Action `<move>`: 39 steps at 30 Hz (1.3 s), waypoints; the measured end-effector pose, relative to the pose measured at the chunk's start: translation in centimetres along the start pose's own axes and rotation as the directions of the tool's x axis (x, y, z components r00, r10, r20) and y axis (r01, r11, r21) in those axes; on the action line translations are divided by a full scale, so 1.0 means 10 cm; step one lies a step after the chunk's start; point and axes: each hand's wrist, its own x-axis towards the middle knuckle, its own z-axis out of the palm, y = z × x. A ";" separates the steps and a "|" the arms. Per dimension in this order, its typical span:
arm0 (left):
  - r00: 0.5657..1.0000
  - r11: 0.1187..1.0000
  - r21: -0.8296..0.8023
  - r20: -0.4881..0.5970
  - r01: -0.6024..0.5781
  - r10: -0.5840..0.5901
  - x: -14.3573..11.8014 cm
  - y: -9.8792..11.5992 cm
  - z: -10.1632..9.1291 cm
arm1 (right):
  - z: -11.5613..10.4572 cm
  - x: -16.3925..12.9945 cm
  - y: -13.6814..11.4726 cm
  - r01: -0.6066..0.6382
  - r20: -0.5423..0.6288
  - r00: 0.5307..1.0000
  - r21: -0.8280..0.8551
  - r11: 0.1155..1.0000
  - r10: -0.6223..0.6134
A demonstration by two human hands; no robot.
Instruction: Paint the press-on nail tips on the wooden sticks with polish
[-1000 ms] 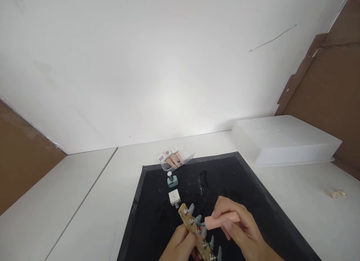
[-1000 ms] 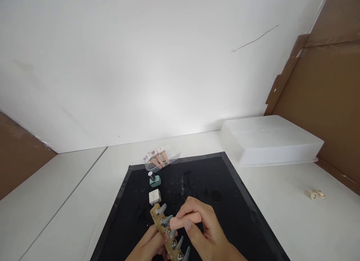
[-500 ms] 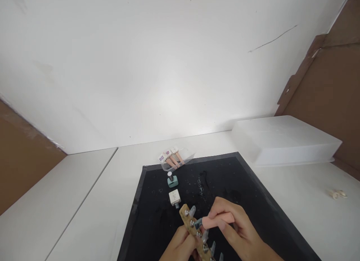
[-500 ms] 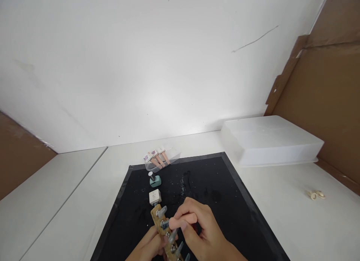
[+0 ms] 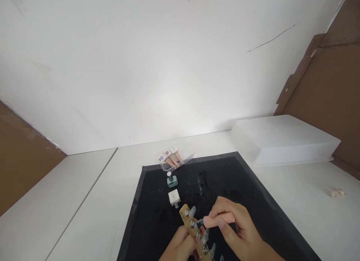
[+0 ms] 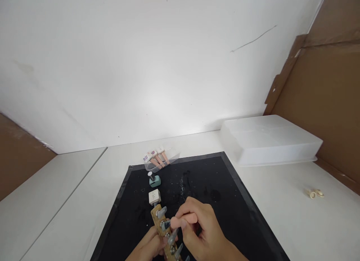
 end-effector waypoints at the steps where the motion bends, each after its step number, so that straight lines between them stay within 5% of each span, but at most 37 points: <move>1: 1.000 1.000 -0.006 0.011 -0.007 0.007 0.01 -0.01 -0.01 | 0.00 -0.01 0.01 0.001 -0.013 1.000 0.002 1.000 -0.001; 13: 0.996 0.992 -0.109 0.055 -0.062 0.068 0.07 -0.17 -0.07 | 0.02 -0.05 0.05 -0.089 -0.050 0.995 -0.045 0.995 0.087; 19: 0.994 0.994 -0.060 0.067 -0.087 0.091 0.05 -0.17 -0.08 | 0.04 -0.06 0.05 -0.108 -0.138 0.985 -0.014 0.994 0.105; 23: 0.992 0.992 0.053 -0.026 -0.119 0.120 0.02 -0.17 -0.05 | 0.05 -0.05 0.03 -0.136 -0.183 0.971 0.093 0.986 0.151; 32: 0.978 0.947 0.277 -0.084 -0.163 0.193 -0.01 -0.11 0.06 | 0.02 -0.09 0.02 -0.326 0.053 0.944 0.284 0.902 0.325; 39: 0.971 0.939 0.280 -0.068 -0.201 0.228 0.04 -0.19 0.03 | 0.03 -0.09 0.04 -0.383 0.067 0.924 0.214 0.899 0.377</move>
